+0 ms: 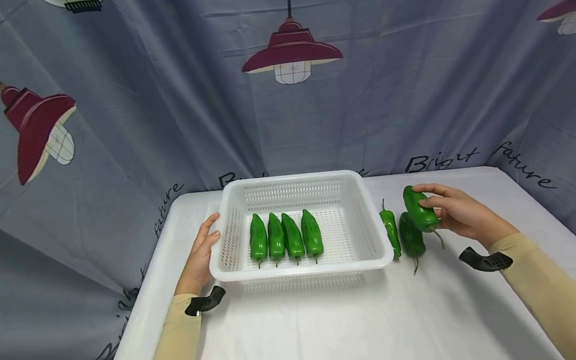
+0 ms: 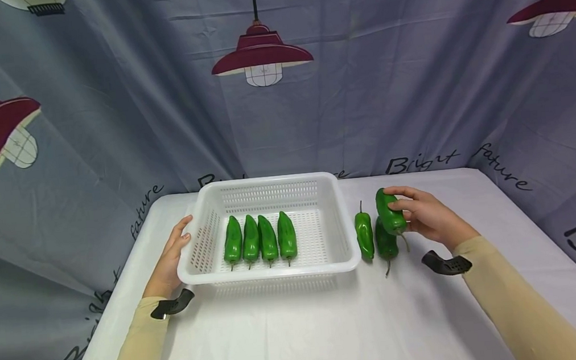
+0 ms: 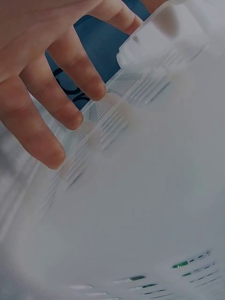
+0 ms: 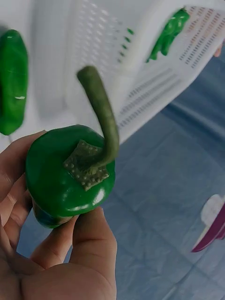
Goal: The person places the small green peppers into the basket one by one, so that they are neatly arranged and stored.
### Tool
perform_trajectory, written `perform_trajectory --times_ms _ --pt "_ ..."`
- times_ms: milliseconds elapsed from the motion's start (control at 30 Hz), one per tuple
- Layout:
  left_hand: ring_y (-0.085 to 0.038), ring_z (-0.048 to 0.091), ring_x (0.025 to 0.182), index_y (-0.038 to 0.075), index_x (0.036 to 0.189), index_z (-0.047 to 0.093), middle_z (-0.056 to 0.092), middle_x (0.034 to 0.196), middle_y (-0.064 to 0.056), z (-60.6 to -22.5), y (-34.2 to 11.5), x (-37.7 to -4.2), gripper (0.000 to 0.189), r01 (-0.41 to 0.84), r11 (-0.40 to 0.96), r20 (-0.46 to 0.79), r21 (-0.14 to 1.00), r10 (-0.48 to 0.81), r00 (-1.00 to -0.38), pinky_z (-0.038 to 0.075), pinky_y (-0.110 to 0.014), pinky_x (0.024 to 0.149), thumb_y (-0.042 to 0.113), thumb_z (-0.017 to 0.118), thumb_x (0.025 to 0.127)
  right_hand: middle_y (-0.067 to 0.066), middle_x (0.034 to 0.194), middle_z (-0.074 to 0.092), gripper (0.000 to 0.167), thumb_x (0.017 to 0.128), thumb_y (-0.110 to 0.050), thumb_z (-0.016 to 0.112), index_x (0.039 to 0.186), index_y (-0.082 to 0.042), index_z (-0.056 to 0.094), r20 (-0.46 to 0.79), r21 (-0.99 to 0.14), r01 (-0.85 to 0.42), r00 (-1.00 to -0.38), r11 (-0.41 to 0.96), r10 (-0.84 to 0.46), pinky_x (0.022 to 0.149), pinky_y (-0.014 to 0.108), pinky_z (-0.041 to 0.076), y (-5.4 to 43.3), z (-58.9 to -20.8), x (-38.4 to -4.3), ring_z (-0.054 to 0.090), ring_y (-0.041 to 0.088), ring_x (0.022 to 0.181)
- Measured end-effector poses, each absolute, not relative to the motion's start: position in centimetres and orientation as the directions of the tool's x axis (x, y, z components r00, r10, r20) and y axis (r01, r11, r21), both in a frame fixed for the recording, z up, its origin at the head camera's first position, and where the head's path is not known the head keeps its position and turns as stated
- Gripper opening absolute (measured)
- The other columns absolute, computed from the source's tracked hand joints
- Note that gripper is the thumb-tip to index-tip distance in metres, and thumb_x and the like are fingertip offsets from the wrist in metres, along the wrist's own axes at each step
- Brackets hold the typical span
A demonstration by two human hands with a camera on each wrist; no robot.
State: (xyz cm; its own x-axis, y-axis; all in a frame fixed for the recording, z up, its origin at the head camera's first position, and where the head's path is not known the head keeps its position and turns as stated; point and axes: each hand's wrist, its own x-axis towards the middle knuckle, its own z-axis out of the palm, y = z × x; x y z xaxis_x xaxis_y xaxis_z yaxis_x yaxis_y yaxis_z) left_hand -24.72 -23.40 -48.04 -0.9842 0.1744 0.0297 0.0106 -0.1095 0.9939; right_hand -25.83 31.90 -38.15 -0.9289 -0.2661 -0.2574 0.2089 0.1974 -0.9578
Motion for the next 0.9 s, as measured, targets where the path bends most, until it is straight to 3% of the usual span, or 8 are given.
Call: perform_trajectory --times_ms 233,433,600,733,900 --pt "-0.006 0.052 0.125 0.026 0.158 0.021 0.033 0.158 -0.004 -47.8 -23.4 -24.6 0.053 0.007 -0.091 0.023 0.996 0.170 -0.985 0.050 -0.023 0.097 0.031 0.039 0.109 -0.003 0.121 0.054 0.032 0.106 -0.019 0.053 0.136 -0.027 0.044 -0.245 -0.955 0.176 -0.921 0.237 -0.303 0.076 0.031 0.058 29.4 -36.4 -26.2 0.069 0.009 0.088" --pt "-0.005 0.054 0.124 0.025 0.158 0.023 0.038 0.152 0.002 -47.8 -23.5 -24.6 0.052 0.002 -0.109 0.021 0.994 0.173 -0.985 0.051 -0.024 0.097 0.030 0.041 0.109 0.002 0.128 0.051 0.048 0.106 -0.019 0.053 0.150 -0.015 0.035 -0.235 -0.957 0.152 -0.906 0.246 -0.353 0.081 0.034 0.059 26.5 -35.7 -26.7 0.071 0.009 0.094" --pt "-0.005 0.054 0.123 0.024 0.157 0.024 0.040 0.149 0.006 -47.7 -23.5 -24.6 0.051 0.006 -0.115 0.027 0.993 0.179 -0.983 0.051 -0.025 0.096 0.031 0.042 0.109 0.019 0.147 0.039 0.061 0.106 -0.014 0.052 0.159 -0.004 0.023 -0.241 -0.958 0.156 -0.892 0.241 -0.382 0.083 0.036 0.060 23.7 -35.3 -27.2 0.069 0.011 0.097" --pt "-0.004 0.055 0.121 0.025 0.156 0.025 0.042 0.145 0.009 -47.7 -23.6 -24.6 0.050 0.013 -0.120 0.035 0.993 0.182 -0.983 0.051 -0.024 0.095 0.030 0.041 0.109 0.027 0.154 0.029 0.062 0.105 -0.014 0.053 0.159 -0.004 0.024 -0.254 -0.955 0.163 -0.883 0.250 -0.395 0.082 0.036 0.059 21.4 -35.3 -27.8 0.064 0.015 0.099" --pt "-0.004 0.055 0.122 0.023 0.157 0.024 0.042 0.147 0.006 -47.8 -23.6 -24.7 0.050 0.012 -0.160 0.046 0.987 0.208 -0.977 0.051 -0.023 0.097 0.026 0.039 0.110 0.025 0.147 0.035 0.060 0.104 -0.012 0.054 0.158 -0.006 0.028 -0.283 -0.946 0.187 -0.874 0.264 -0.394 0.081 0.035 0.058 18.8 -35.7 -28.9 0.061 0.018 0.098"
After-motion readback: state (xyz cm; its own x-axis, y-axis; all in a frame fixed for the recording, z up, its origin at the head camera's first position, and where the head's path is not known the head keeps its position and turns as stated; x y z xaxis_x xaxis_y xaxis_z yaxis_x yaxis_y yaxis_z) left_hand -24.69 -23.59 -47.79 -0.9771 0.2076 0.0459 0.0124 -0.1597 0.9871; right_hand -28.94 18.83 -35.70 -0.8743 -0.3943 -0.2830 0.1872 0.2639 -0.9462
